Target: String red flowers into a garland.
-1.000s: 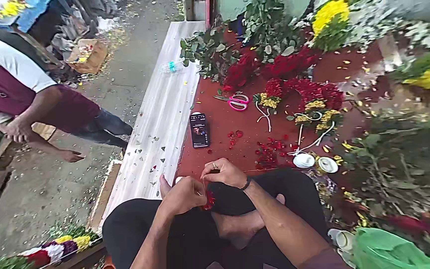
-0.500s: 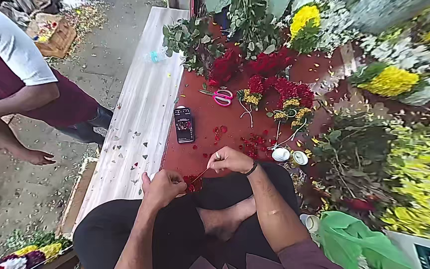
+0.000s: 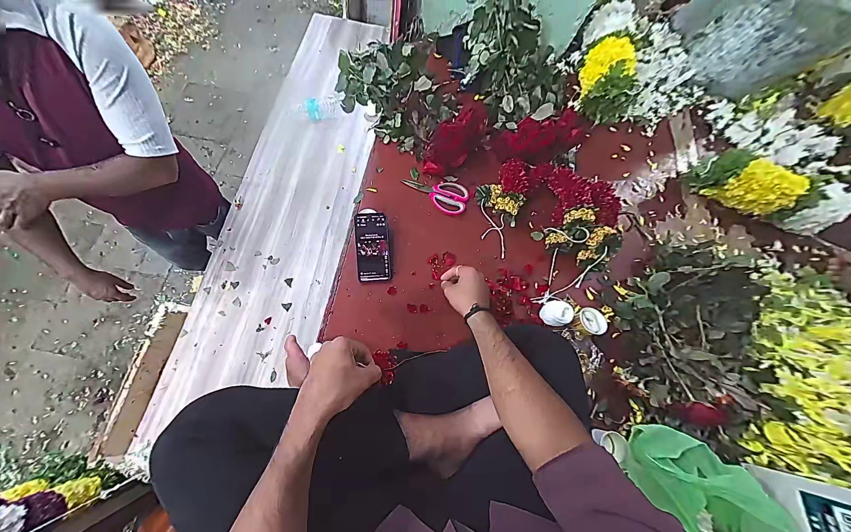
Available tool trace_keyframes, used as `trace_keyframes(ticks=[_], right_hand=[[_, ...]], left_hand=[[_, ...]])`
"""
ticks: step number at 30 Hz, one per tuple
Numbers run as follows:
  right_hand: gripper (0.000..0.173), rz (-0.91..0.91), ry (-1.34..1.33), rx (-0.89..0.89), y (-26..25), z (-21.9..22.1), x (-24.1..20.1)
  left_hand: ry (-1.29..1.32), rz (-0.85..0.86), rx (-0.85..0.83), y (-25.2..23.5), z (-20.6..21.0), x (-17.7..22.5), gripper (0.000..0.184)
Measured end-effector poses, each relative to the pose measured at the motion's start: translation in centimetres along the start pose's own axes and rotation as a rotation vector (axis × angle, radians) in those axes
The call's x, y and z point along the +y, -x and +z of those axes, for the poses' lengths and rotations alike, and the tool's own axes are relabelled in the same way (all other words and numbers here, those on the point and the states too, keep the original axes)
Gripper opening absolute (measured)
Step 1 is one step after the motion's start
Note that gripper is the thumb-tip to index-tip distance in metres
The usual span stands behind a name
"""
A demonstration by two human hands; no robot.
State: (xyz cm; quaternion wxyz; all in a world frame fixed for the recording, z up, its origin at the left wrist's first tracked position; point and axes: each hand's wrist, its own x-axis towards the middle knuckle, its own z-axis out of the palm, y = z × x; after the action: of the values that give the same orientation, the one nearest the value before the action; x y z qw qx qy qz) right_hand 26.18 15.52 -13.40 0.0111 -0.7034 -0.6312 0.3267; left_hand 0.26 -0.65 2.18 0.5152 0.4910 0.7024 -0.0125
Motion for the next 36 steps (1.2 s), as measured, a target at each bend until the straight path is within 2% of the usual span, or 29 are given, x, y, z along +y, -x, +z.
trace_keyframes(ticks=[2,4,7,10,13,16,19,24,28,33,36], right_hand=[[0.018,0.059,-0.009,-0.014,-2.1,-1.0,0.1],[0.019,0.036,0.069,-0.061,-4.0,-0.5,-0.4],[0.032,-0.028,0.231,-0.053,-3.6,1.2,-1.0],[0.024,-0.02,0.228,-0.041,-2.5,1.1,-3.0],[0.025,-0.016,0.067,-0.099,-2.4,0.2,-2.3],[0.023,-0.032,-0.248,-0.107,-2.0,-0.7,-0.7],[0.022,-0.046,-0.61,-0.151,1.4,-2.6,-3.0],[0.02,-0.058,-0.919,-0.199,6.6,-4.4,-4.6],[0.025,-0.1,-1.001,-0.298,6.0,-3.8,-3.9],[0.017,-0.111,-0.974,-0.325,5.9,-2.9,-4.5],[0.015,-0.131,-0.966,-0.326,5.9,-3.0,-4.3]], left_hand=[[-0.018,-0.011,-0.017,0.1,0.2,0.2,0.016],[-0.031,-0.009,-0.02,-0.1,0.2,0.3,0.015],[-0.02,-0.016,-0.043,-0.4,0.7,0.1,0.017],[-0.006,-0.013,-0.03,-0.5,0.7,-0.1,0.021],[-0.024,0.001,-0.036,-0.7,0.7,0.0,0.022],[-0.006,0.031,-0.029,-0.9,1.1,0.0,0.021],[0.004,0.02,-0.016,-0.7,0.8,-0.4,0.021],[0.04,0.024,-0.041,-0.6,0.8,-0.2,0.023],[0.016,0.006,-0.023,-0.7,0.8,-0.2,0.018],[-0.004,-0.041,-0.041,-0.6,0.8,-0.3,0.019],[-0.008,-0.013,-0.041,-0.9,1.0,-0.1,0.018]])
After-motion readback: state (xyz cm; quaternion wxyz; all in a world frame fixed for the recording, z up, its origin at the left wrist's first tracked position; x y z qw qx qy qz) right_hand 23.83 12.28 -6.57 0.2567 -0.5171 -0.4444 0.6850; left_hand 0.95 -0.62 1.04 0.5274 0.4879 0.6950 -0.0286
